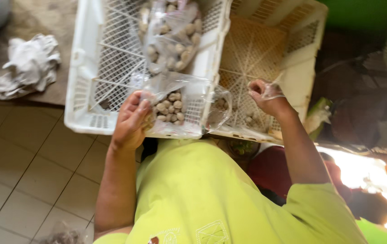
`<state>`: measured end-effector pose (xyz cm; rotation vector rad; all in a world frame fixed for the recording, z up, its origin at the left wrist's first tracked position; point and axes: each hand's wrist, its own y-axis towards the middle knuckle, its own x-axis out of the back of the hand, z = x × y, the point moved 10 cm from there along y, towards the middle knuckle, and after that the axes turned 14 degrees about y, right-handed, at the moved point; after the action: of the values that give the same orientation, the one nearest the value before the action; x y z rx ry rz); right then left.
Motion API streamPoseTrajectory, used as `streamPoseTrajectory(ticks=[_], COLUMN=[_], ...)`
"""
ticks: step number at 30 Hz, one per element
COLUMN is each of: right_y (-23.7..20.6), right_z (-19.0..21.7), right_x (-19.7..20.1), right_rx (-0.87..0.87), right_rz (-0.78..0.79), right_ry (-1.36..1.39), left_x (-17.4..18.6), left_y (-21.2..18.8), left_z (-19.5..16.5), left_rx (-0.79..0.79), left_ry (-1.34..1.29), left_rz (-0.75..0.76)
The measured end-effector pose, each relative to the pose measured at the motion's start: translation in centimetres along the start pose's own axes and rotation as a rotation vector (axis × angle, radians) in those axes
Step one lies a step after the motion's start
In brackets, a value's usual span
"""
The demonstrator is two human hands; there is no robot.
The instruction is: The person holds open a plastic bag inside a plastic crate and repeatedly picks round meatballs from the crate, placing them into the bag until it is filled. At the end, the person scoops liquid from a pot into a metal bowl with a ladle.
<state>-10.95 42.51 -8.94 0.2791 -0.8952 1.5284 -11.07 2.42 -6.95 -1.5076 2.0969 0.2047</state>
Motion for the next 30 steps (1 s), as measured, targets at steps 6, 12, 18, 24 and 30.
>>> streamPoseTrajectory(ticks=[6, 12, 18, 24, 30], right_y=[-0.6, 2.0, -3.1, -7.2, -1.7], right_z=[-8.1, -7.9, 0.2, 11.3, 4.5], right_x=[-5.6, -6.1, -4.0, -10.0, -3.1], right_rx=[-0.188, -0.162, -0.014, 0.319, 0.216], right_rz=[0.334, 0.269, 0.196, 0.464, 0.081], right_ry=[-0.338, -0.366, 0.895, 0.594, 0.489], left_x=[0.1, -0.2, -0.4, -0.1, 0.2], left_y=[-0.1, -0.1, 0.1, 0.4, 0.2], left_z=[-0.2, 0.0, 0.1, 0.5, 0.4], left_rx=[-0.008, 0.01, 0.045, 0.052, 0.016], left_ry=[0.057, 0.067, -0.034, -0.029, -0.009], left_rz=[-0.025, -0.004, 0.091, 0.087, 0.063])
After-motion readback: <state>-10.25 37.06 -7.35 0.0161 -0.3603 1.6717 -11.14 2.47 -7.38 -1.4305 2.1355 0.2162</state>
